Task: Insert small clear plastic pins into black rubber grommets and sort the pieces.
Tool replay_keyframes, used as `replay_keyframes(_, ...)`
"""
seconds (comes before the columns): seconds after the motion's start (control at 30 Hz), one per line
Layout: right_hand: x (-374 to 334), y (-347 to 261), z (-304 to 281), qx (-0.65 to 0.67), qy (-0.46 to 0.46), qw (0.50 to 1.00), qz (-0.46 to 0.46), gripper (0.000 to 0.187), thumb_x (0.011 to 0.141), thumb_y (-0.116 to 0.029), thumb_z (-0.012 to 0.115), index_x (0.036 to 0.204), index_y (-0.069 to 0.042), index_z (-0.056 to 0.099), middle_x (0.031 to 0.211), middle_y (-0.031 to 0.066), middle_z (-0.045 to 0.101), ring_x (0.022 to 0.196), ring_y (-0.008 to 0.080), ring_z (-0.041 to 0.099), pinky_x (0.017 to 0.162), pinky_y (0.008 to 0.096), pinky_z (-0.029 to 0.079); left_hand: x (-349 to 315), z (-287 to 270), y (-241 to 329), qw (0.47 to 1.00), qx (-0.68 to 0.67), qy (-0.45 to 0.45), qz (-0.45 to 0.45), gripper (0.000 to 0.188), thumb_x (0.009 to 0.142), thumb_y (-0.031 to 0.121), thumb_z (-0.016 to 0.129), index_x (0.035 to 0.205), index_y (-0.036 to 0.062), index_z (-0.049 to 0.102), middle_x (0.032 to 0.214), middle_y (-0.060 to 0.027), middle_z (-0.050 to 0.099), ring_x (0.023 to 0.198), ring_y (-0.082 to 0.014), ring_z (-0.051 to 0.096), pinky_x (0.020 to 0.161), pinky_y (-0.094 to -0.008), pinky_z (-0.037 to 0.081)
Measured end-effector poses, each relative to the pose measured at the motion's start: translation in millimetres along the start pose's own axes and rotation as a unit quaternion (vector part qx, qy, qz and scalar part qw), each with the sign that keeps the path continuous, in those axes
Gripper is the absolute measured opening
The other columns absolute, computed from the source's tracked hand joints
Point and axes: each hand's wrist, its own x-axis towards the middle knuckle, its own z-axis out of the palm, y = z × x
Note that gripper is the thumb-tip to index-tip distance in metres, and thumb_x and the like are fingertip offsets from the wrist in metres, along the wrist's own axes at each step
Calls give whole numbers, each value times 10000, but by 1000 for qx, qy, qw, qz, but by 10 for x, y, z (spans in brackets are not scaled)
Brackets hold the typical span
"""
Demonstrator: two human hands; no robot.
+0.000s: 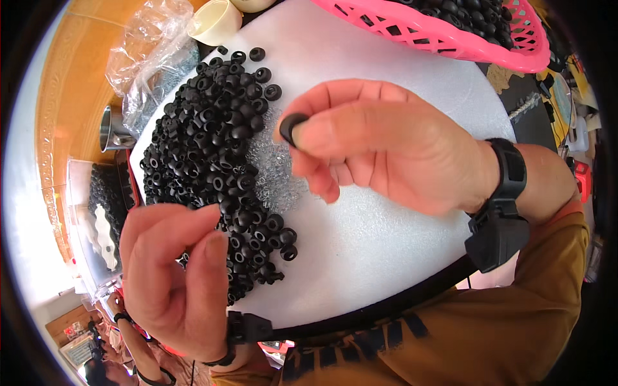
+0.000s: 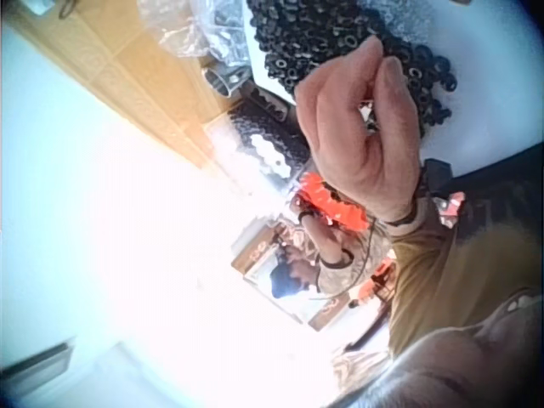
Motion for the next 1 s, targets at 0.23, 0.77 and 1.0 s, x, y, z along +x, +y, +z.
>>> replay_keyframes(0.23,85,46,-190,-24,23,999,-20,253,929,-229,506,1032,-16,597,837,37,628,726,124,573,659,278,459,60,293,-82,968,114,-179,132,223,653,27,706,867,64,655,792,-54,564,716,-214,530,699,-327,381)
replay_keyframes(0.77,27,35,-80,13,11,1000,27,228,876,-213,610,1006,-26,596,889,70,626,767,127,575,705,262,473,15,500,-156,924,230,-213,219,201,698,86,600,895,108,632,794,5,496,774,-168,496,776,-355,325)
replay_keyframes(1.0,-30,20,-24,25,-15,999,45,231,890,-198,612,1049,-32,594,901,63,630,778,130,578,714,258,467,85,305,-185,967,122,-140,174,237,589,40,717,792,110,618,749,-9,536,695,-197,513,741,-350,339)
